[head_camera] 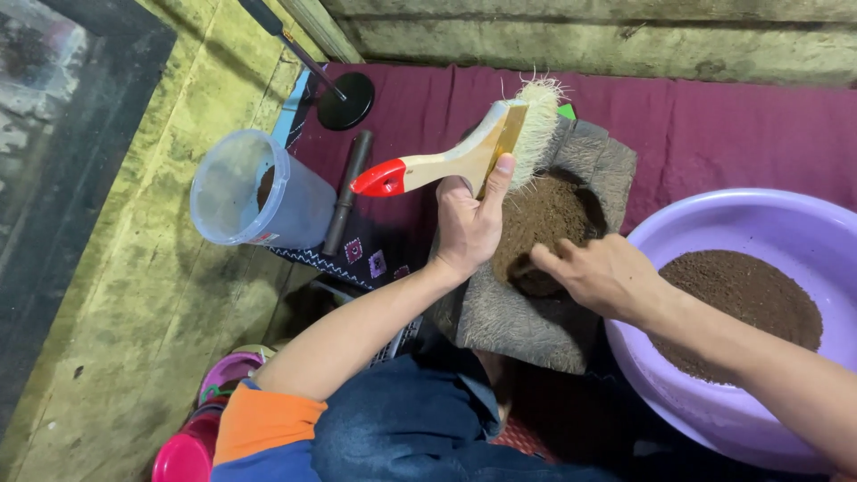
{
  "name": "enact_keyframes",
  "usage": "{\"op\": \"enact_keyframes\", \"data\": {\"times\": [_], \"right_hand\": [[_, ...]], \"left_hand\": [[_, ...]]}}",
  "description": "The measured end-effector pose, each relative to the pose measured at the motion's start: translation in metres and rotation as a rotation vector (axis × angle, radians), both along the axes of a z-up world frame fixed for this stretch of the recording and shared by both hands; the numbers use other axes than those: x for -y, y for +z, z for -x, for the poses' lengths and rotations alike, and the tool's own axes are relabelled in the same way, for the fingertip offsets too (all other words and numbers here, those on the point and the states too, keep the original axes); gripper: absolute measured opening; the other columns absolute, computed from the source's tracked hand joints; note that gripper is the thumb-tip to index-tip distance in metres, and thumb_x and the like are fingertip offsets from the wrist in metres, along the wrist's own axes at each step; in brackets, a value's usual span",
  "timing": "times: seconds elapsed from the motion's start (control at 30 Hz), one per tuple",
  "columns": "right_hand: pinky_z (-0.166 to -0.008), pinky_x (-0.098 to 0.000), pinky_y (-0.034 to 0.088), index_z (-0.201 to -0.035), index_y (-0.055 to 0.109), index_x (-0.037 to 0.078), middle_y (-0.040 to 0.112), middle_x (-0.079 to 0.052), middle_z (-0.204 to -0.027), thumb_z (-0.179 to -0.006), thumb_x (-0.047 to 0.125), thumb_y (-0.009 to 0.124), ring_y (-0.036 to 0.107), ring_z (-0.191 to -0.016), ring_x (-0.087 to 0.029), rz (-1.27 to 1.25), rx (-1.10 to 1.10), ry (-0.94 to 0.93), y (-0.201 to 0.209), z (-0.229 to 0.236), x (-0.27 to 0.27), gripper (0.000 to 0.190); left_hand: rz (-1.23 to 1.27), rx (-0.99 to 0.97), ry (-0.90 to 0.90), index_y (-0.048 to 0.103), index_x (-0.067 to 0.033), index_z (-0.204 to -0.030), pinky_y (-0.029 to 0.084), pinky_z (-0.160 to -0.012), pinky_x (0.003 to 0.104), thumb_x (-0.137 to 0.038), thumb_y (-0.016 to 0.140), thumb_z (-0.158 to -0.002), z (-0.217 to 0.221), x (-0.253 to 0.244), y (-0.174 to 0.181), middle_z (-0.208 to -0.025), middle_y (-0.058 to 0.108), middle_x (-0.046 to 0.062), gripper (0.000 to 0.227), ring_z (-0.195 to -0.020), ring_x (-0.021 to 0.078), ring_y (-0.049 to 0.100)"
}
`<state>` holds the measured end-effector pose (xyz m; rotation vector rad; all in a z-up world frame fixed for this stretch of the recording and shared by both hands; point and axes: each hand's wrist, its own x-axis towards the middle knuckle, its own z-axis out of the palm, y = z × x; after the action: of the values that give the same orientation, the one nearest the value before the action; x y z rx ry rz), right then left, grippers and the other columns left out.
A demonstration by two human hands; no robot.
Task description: Cleaning out brown material from a stone mold using a spoon and a hand brush.
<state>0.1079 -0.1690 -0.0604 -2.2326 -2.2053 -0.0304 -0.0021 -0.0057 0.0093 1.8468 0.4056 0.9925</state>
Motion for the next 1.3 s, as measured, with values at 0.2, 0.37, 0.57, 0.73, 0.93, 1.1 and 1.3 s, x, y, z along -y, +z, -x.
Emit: {"op": "enact_keyframes", "data": {"times": [0.2,0.37,0.57,0.73,0.93,1.1,1.3], "right_hand": [[-0.061,-0.059,0.056,-0.106,0.045,0.014,0.066,-0.02,-0.072,-0.107,0.033,0.042,0.072,-0.068,-0.051,-0.071,-0.499,-0.553,0.0,-0.004,-0.044,0.019],[-0.065,-0.0622,0.056,-0.107,0.046,0.015,0.069,-0.023,-0.074,-0.108,0.037,0.044,0.072,-0.075,-0.054,-0.067,-0.665,-0.65,0.009,0.015,-0.061,0.022],[-0.064,-0.0611,0.056,-0.109,0.046,0.017,0.069,-0.021,-0.076,-0.107,0.031,0.039,0.073,-0.07,-0.051,-0.052,-0.537,-0.501,0.013,0.043,-0.046,0.016],[-0.06,-0.0568,0.057,-0.118,0.046,0.021,0.07,-0.017,-0.082,-0.099,0.015,0.036,0.074,-0.066,-0.047,0.014,-0.34,-0.267,-0.004,0.039,-0.021,0.022],[-0.06,-0.0482,0.06,-0.125,0.046,0.02,0.074,-0.012,-0.094,-0.093,0.009,0.04,0.078,-0.065,-0.036,0.046,-0.014,-0.022,0.0,0.011,0.005,0.035],[-0.067,-0.0608,0.058,-0.111,0.046,0.015,0.07,-0.02,-0.083,-0.092,0.02,0.05,0.073,-0.072,-0.051,0.01,-0.406,-0.366,-0.018,-0.02,-0.015,0.019],[-0.07,-0.0638,0.054,-0.11,0.043,0.009,0.067,-0.027,-0.076,-0.11,0.032,0.038,0.07,-0.076,-0.058,-0.088,-0.64,-0.634,0.009,-0.004,-0.055,0.024]], "left_hand": [[0.026,0.023,-0.001,0.07,0.0002,-0.11,0.054,-0.094,0.042,-0.033,0.061,-0.105,0.0,0.003,0.01,-0.091,0.07,0.008,0.034,-0.092,0.0108,0.059],[0.02,-0.007,-0.025,0.066,0.0022,-0.095,0.045,-0.07,0.035,-0.031,0.058,-0.104,0.003,0.001,0.023,-0.075,0.06,0.004,0.035,-0.071,0.0101,0.051],[0.015,-0.008,-0.024,0.068,0.0052,-0.097,0.043,-0.069,0.035,-0.029,0.059,-0.103,0.004,-0.001,0.021,-0.075,0.061,0.005,0.035,-0.072,0.0094,0.049],[-0.001,-0.042,-0.059,0.066,0.0048,-0.088,0.033,-0.047,0.024,-0.03,0.055,-0.103,0.005,0.002,0.032,-0.06,0.052,-0.001,0.039,-0.05,0.0076,0.04],[0.012,-0.037,-0.087,0.067,0.0051,-0.102,0.032,-0.047,0.023,-0.031,0.054,-0.104,0.004,0.002,0.024,-0.065,0.056,-0.001,0.039,-0.051,0.0071,0.04],[-0.019,0.027,-0.006,0.067,0.0009,-0.098,0.053,-0.084,0.043,-0.031,0.06,-0.105,0.003,0.003,0.017,-0.077,0.061,0.005,0.034,-0.083,0.0105,0.054],[-0.017,0.024,-0.011,0.065,-0.0014,-0.092,0.053,-0.081,0.039,-0.03,0.057,-0.106,0.005,0.005,0.023,-0.072,0.058,0.004,0.033,-0.081,0.0094,0.053]]}}
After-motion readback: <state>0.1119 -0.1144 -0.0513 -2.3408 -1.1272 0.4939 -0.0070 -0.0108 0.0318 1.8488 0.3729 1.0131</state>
